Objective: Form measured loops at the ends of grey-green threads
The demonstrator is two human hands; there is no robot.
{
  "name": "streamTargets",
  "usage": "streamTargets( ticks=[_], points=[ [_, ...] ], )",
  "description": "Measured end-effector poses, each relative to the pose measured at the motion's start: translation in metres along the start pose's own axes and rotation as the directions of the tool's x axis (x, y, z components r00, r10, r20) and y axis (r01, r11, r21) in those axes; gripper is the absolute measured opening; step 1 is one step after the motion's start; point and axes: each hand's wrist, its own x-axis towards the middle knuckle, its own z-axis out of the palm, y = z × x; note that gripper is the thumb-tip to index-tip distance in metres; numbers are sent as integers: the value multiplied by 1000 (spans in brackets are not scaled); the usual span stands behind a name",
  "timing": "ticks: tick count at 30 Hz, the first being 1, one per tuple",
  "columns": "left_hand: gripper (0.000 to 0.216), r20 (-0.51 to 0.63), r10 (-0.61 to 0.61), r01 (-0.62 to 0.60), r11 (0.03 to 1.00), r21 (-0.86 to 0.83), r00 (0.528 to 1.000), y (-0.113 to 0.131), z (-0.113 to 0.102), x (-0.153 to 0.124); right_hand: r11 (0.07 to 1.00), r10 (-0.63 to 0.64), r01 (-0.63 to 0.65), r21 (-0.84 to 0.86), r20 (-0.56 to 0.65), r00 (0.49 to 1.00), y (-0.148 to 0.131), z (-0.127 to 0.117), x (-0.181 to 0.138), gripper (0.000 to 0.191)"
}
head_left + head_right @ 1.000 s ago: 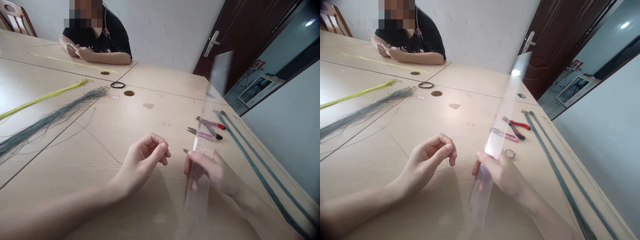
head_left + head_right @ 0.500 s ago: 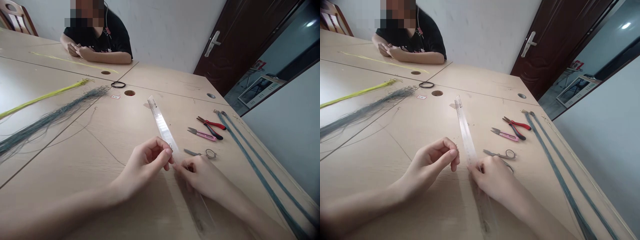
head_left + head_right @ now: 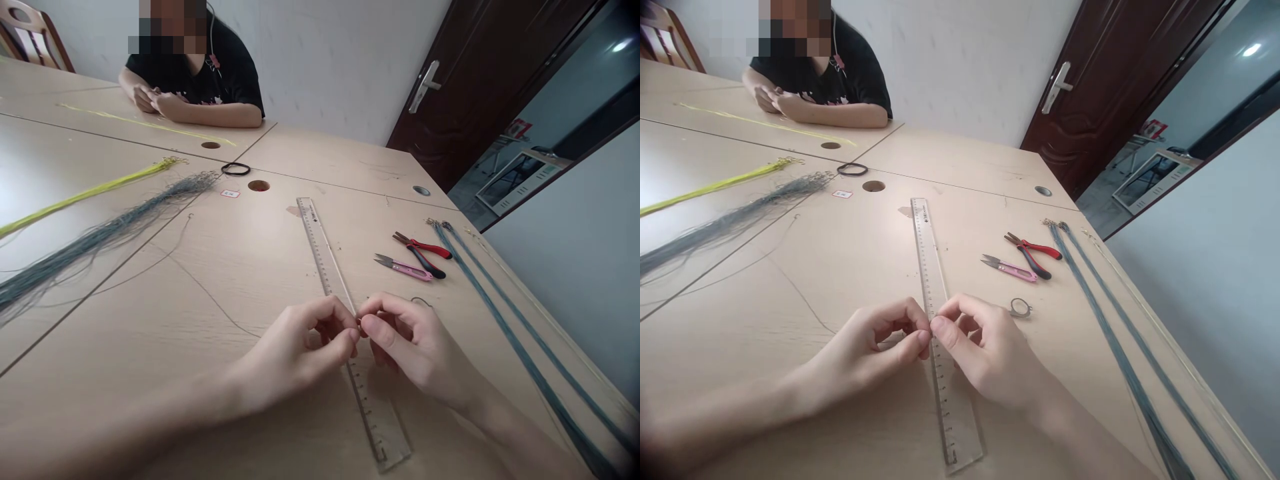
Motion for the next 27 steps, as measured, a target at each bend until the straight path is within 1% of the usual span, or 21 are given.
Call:
streamTargets(
  ticks=[3, 6, 9, 13, 17, 20, 22, 27],
  points=[
    [13, 1, -8, 8, 999, 41, 1000, 0, 0, 1, 999, -43, 43, 15, -20, 999, -1, 2, 0, 20],
    [14, 3, -15, 15, 1000, 19, 1000, -1, -1, 1, 998, -55, 56, 30, -38, 998, -2, 2, 1, 17],
    [14, -16, -19, 18, 998, -57, 1000, -1, 0, 1, 996, -68, 71, 60, -40, 997, -4, 1, 1, 15],
    [13, -34, 13, -19, 982, -188, 999, 2, -1, 1, 989, -109, 114, 95, -57, 992, -1, 1, -1, 11],
    [14, -30, 22, -29, 967, -252, 999, 6, -2, 1, 978, -174, 183, 104, -89, 981, 2, 4, -2, 9],
    [14, -43, 50, -58, 970, -236, 998, 5, -2, 1, 974, -203, 212, 86, -106, 974, 2, 4, -2, 9],
    [14, -63, 74, -85, 977, -197, 995, 3, -2, 1, 973, -197, 207, 99, -102, 975, 1, 3, -2, 10],
    [14, -82, 79, -86, 993, -84, 993, 0, -2, -1, 976, -122, 125, 177, -32, 992, -3, 1, -2, 23]
  ],
)
